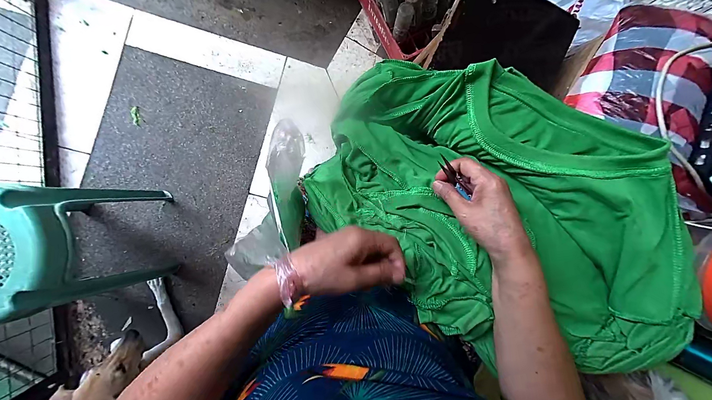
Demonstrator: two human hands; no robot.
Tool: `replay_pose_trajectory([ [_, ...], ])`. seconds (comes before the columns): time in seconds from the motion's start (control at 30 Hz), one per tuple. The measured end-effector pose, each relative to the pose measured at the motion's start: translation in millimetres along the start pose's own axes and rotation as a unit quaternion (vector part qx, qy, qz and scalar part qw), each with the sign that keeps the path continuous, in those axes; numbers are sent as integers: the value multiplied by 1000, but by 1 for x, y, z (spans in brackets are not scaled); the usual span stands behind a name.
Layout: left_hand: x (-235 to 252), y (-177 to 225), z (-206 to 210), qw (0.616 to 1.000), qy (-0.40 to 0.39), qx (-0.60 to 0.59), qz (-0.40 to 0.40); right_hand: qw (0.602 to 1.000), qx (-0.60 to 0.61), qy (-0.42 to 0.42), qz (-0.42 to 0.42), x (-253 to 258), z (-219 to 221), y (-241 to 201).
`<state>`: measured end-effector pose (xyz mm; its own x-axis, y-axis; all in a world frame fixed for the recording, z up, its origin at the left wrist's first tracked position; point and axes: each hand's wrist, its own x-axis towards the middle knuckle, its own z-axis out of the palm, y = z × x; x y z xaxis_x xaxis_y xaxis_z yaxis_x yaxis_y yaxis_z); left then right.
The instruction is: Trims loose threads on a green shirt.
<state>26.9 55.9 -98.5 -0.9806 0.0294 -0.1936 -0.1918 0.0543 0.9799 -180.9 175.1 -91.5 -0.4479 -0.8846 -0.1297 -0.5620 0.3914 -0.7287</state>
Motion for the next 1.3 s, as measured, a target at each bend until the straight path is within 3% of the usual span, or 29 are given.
replay_pose_trajectory([
  [0.1, 6, 11, 17, 997, -73, 22, 23, 999, 33, -11, -27, 5, 3, -2],
  [0.23, 24, 21, 34, 990, -105, 43, 77, 995, 77, -44, -46, 5, 1, -24],
  [0.4, 30, 47, 45, 974, -183, 57, 117, 991, 26, -123, -47, 16, 19, -78],
  [0.5, 27, 56, 48, 971, -199, 58, 121, 989, 21, -128, -70, 28, 47, -92],
  [0.6, 11, 53, 44, 979, -119, 80, 147, 989, 80, -97, -74, 36, 64, -84],
  [0.7, -12, 37, 28, 975, 102, 124, 156, 988, 115, -77, -67, 35, 58, -73],
  [0.8, -26, 8, 5, 924, 298, 229, 70, 986, 139, -58, -68, 23, 44, -67],
  [0.87, -32, -10, -10, 885, 359, 297, -22, 985, 146, -43, -79, 17, 41, -67],
  [1.0, -42, -32, -30, 868, 306, 309, -238, 984, 150, -37, -92, 10, 44, -62],
  [1.03, -43, -32, -31, 870, 288, 303, -262, 984, 142, -45, -94, 8, 44, -59],
  [1.13, -46, -29, -32, 892, 274, 303, -195, 991, 63, -83, -85, 6, 22, -48],
  [1.2, -50, -29, -32, 904, 276, 311, -100, 996, -15, -59, -61, 2, -5, -34],
  [1.3, -46, -15, -33, 915, 269, 293, -66, 994, -106, -23, -5, -10, -38, -11],
])
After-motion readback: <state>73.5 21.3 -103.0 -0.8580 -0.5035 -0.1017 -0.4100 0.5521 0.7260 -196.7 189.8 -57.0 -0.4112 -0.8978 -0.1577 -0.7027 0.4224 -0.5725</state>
